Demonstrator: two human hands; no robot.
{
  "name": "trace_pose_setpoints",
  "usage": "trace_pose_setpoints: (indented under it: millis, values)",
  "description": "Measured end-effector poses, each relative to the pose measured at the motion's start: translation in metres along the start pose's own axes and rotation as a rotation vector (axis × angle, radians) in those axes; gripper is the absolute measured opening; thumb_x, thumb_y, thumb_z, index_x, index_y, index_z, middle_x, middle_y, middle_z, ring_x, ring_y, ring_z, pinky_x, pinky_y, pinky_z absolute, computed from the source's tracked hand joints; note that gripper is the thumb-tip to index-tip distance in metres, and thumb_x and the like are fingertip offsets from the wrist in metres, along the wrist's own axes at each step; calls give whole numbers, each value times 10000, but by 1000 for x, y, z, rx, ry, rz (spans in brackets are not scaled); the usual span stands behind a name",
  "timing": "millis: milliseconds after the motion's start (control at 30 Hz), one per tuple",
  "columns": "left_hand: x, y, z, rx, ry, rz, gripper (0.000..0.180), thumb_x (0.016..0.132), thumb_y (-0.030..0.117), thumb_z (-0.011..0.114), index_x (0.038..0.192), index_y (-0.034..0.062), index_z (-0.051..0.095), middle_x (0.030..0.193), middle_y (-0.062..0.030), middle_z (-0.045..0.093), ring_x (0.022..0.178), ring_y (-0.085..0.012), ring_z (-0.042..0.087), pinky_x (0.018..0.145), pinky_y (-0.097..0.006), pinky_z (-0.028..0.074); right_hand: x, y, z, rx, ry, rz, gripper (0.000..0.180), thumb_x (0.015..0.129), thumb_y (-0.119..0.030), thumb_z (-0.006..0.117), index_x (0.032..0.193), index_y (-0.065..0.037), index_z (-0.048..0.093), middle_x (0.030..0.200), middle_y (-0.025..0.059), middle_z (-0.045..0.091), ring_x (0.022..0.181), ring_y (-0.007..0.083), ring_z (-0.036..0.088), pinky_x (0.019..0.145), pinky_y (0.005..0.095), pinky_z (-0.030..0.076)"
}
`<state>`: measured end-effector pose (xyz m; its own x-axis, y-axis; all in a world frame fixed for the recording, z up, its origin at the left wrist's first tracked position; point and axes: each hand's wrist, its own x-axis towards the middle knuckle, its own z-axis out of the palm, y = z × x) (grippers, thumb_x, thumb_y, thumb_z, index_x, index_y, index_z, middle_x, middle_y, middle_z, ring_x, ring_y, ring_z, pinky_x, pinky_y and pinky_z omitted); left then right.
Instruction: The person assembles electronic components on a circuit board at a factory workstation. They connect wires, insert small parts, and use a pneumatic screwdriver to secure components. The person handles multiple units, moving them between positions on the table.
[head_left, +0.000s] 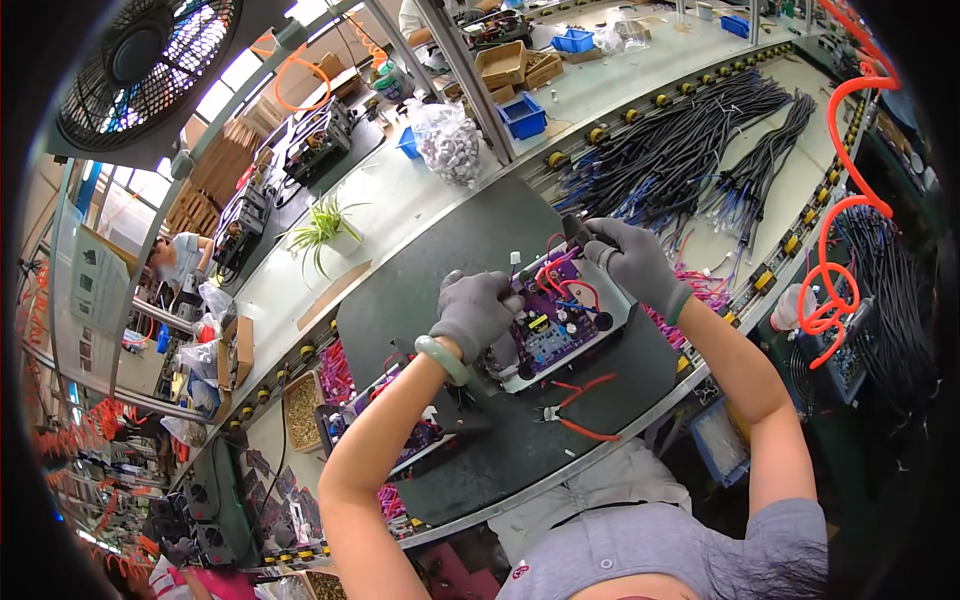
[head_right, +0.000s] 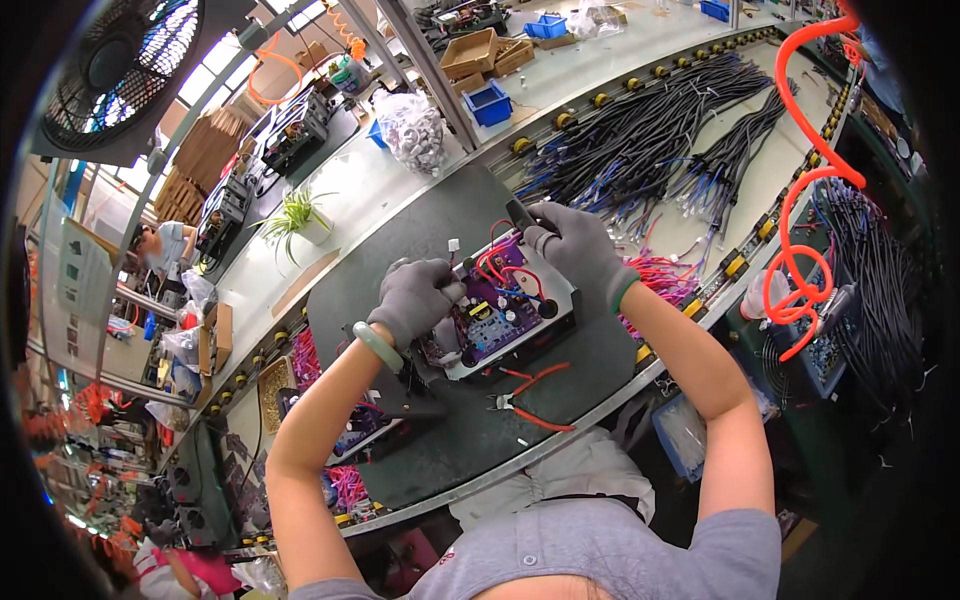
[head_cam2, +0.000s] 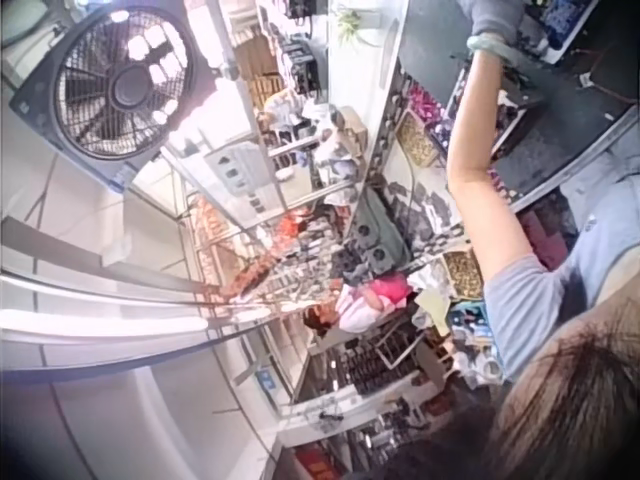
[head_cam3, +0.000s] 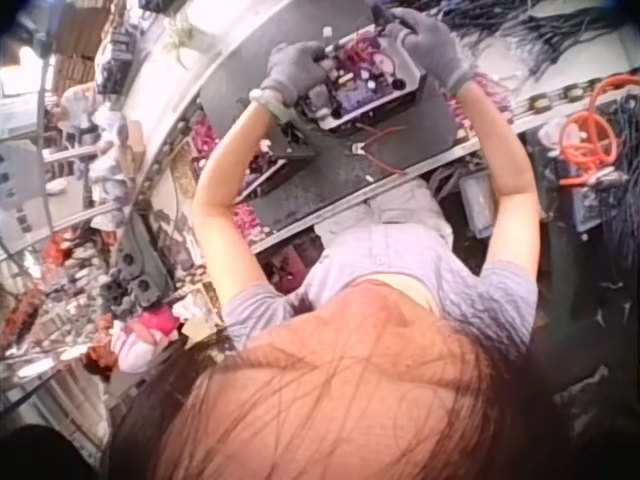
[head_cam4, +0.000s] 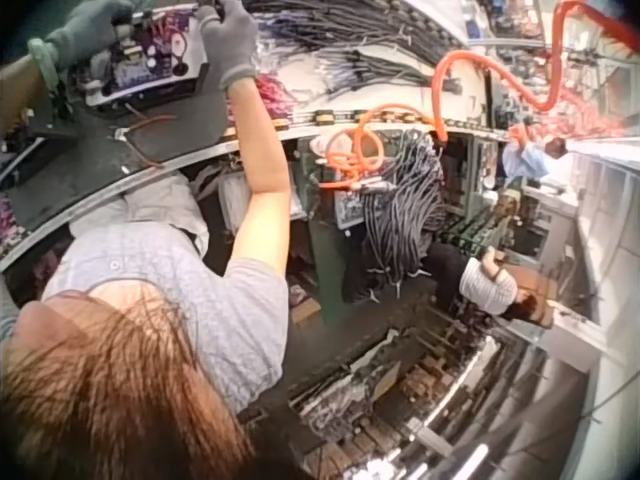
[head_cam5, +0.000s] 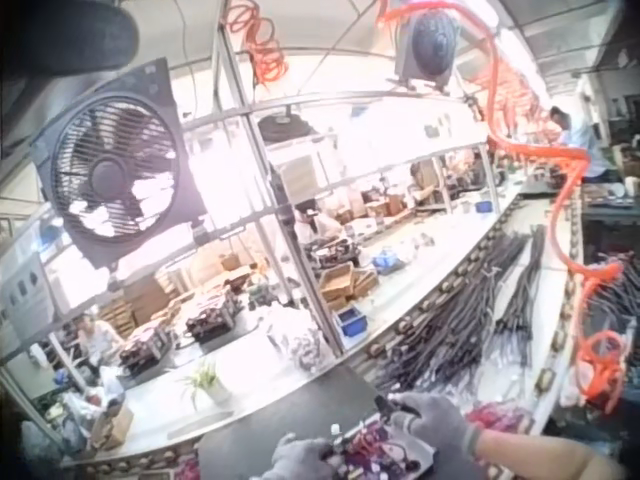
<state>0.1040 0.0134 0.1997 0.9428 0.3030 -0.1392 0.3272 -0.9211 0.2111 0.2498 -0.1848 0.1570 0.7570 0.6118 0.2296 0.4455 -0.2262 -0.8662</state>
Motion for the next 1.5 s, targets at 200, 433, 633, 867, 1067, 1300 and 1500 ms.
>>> trace_pose_setpoints:
  millis: [200,433,633,867,1067,1300,1500]
  values:
    - [-4,-8,7,-56,80,54,209,847,319,652,904,128,716,792,-81,709,833,-275,677,1137,-461,309,2,0,1,-2,-16,-4,321,930,-186,647,1210,-30,645,950,165,727,862,201,711,773,328,530]
    - [1,-11,1,19,23,145,261,840,353,672,959,126,719,835,-82,718,851,-273,683,1024,-414,419,3,4,2,55,17,-10,280,917,-217,649,1162,-84,676,909,155,712,808,277,691,737,354,522]
    - [23,-13,-24,6,-354,67,393,798,462,705,1016,136,727,944,-63,734,949,-246,689,932,-389,445,0,2,5,131,24,-31,282,912,-198,648,1145,-39,667,883,167,701,777,261,680,718,352,515]
    - [31,-9,-26,250,-234,123,835,729,565,760,1370,97,501,1259,-190,591,1153,-343,612,1011,-441,419,3,2,3,106,28,-7,288,899,-171,643,1150,-32,666,918,175,707,828,286,694,745,368,519]
    - [21,-14,-20,12,2,382,579,825,221,714,1371,144,537,1274,-114,613,1090,-305,646,930,-395,523,4,-2,-1,-39,23,-51,289,908,-188,639,1167,-60,650,952,172,701,881,338,680,759,402,532]
    - [-26,-27,-15,11,492,345,149,848,180,691,980,113,692,853,-111,711,756,-325,690,681,-416,541,-2,-53,30,22,-9,-425,221,892,-180,634,1095,-95,662,917,179,686,831,357,685,720,436,541]
    - [-46,-33,3,-69,689,263,184,901,253,662,1020,114,634,788,-110,687,735,-335,675,679,-452,515,-2,-53,96,-149,-267,-408,104,864,-154,593,934,-97,646,878,141,676,818,352,678,678,465,528]
